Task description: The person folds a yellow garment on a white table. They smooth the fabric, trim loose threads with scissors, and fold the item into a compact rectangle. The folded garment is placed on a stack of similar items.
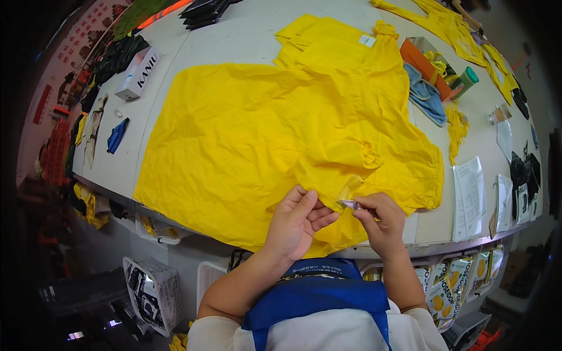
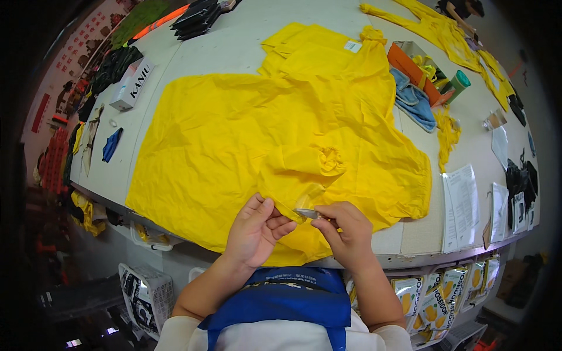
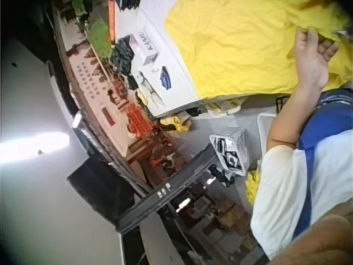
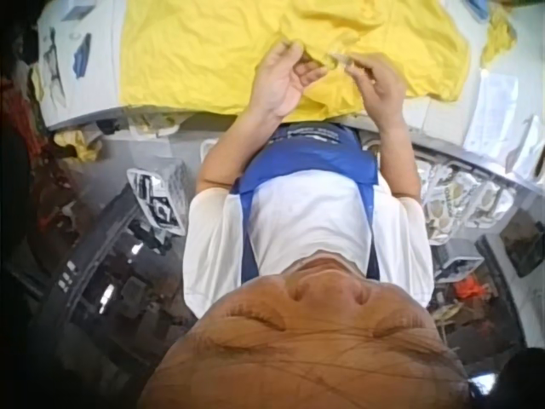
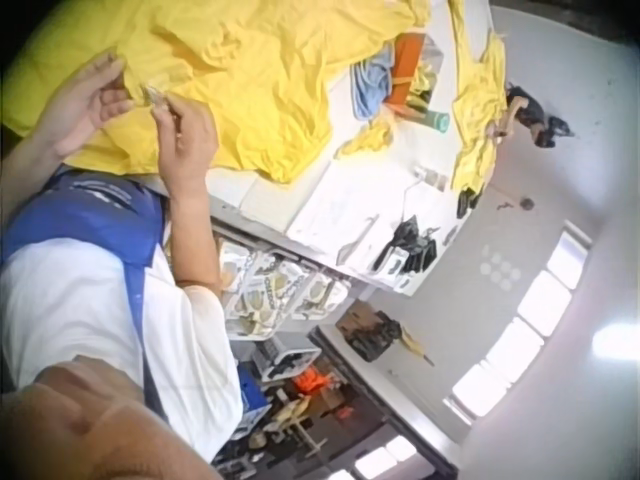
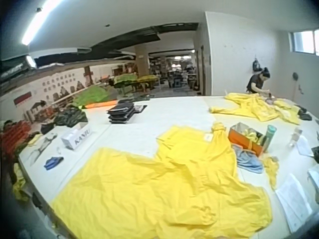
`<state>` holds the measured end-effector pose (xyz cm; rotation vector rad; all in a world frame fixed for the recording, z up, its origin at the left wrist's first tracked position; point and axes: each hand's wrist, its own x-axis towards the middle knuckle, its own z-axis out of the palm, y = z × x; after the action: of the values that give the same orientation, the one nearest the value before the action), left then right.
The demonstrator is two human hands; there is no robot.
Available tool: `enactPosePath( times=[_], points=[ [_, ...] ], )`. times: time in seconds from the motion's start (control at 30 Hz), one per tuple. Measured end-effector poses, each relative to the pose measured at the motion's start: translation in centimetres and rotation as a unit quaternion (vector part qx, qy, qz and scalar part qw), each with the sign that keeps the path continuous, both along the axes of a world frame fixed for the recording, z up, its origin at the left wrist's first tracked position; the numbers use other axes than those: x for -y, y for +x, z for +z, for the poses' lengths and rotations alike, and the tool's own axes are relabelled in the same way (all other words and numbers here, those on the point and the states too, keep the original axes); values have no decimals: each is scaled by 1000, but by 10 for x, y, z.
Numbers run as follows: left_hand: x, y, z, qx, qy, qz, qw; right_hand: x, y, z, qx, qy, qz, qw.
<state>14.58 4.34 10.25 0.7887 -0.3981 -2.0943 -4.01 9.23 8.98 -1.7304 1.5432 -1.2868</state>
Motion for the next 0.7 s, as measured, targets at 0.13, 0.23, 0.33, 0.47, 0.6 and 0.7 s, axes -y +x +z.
enactPosePath(
  times=[0.13, 0.23, 0.33, 0.47, 0.6, 0.7],
  points=[
    [-3, 1, -3, -3, -13, -4, 1000, -3, 12, 12, 20, 11, -6, 1000],
    [-5, 2, -7, -2, -34, -3, 999, -3, 16, 16, -26, 0, -19, 999],
    [-5, 2, -7, -5, -46, -7, 999, -3, 17, 21, -42, -8, -21, 999],
    [-5, 1, -8, -12, -45, -17, 999, -1, 19, 27, -33, 4, -16, 999],
    [-6, 2, -11, -22, -42, -20, 999, 0, 19, 24, -14, 20, -16, 1000],
    [-4, 2, -11, -25, -43, -23, 998, 0, 16, 22, -9, 25, -23, 999]
  ],
)
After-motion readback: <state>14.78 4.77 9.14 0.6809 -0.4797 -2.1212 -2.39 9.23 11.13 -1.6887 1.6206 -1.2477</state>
